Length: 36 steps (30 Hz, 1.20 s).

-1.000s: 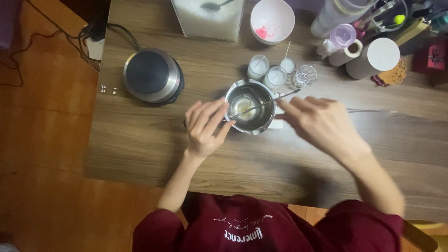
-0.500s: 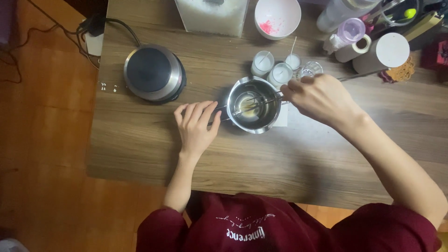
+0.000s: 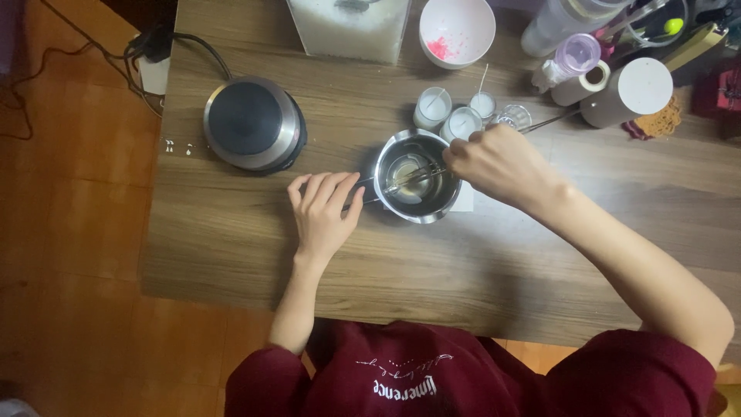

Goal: Melting and stirring wax in a small pot while preparing candle components using tweezers on a workbench.

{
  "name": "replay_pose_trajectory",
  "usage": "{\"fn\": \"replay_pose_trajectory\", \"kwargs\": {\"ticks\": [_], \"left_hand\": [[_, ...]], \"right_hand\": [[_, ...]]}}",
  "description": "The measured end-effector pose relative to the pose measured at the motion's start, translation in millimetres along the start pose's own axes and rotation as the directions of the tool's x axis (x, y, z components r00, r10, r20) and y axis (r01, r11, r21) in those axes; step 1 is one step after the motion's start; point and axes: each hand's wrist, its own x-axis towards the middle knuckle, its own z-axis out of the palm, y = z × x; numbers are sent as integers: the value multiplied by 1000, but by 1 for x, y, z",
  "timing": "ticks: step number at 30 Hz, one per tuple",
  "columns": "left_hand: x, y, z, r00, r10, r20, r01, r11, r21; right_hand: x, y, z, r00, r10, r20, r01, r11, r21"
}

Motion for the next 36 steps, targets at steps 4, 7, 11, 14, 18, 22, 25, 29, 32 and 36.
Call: {"fn": "replay_pose_trajectory", "kwargs": {"ticks": [4,7,11,14,18,22,25,29,32,36], "left_hand": [[1,0,-1,1000,5,-8,-5,1000,2],[1,0,-1,1000,9,-6,-9,1000,-2],[0,0,0,1000,16,-3,-16,1000,-4],[0,0,0,1000,9,-10,-10,1000,-14],[0,0,0,1000,14,-1,-14,1000,-19],[0,-1,0,1000,26,-6,-26,1000,-16],[-1,-2,1,1000,26,-3,-26,1000,-15],[-1,-2,1,1000,17,7,-17,1000,-15],[-1,-2,1,1000,12,14,-12,1000,-18],[-1,-2,1,1000,10,12,-10,1000,-20]], "right_hand": [[4,-1,-6,1000,-13,-7,13,1000,-25],[5,-2,-5,1000,-12,-11,11,999,-37],[5,-3,-4,1000,-5,5,6,999,-34],[4,-5,-2,1000,-14,-23,13,999,-39],[5,-6,11,999,-16,-50,17,1000,7],[3,-6,12,997,-23,-75,23,1000,-4],[0,-5,6,995,-4,-103,0,999,-37],[-7,2,-4,987,55,-150,-59,998,-20],[-19,12,-4,979,99,-176,-95,995,27],[-30,21,-16,967,159,-200,-145,986,85]]}}
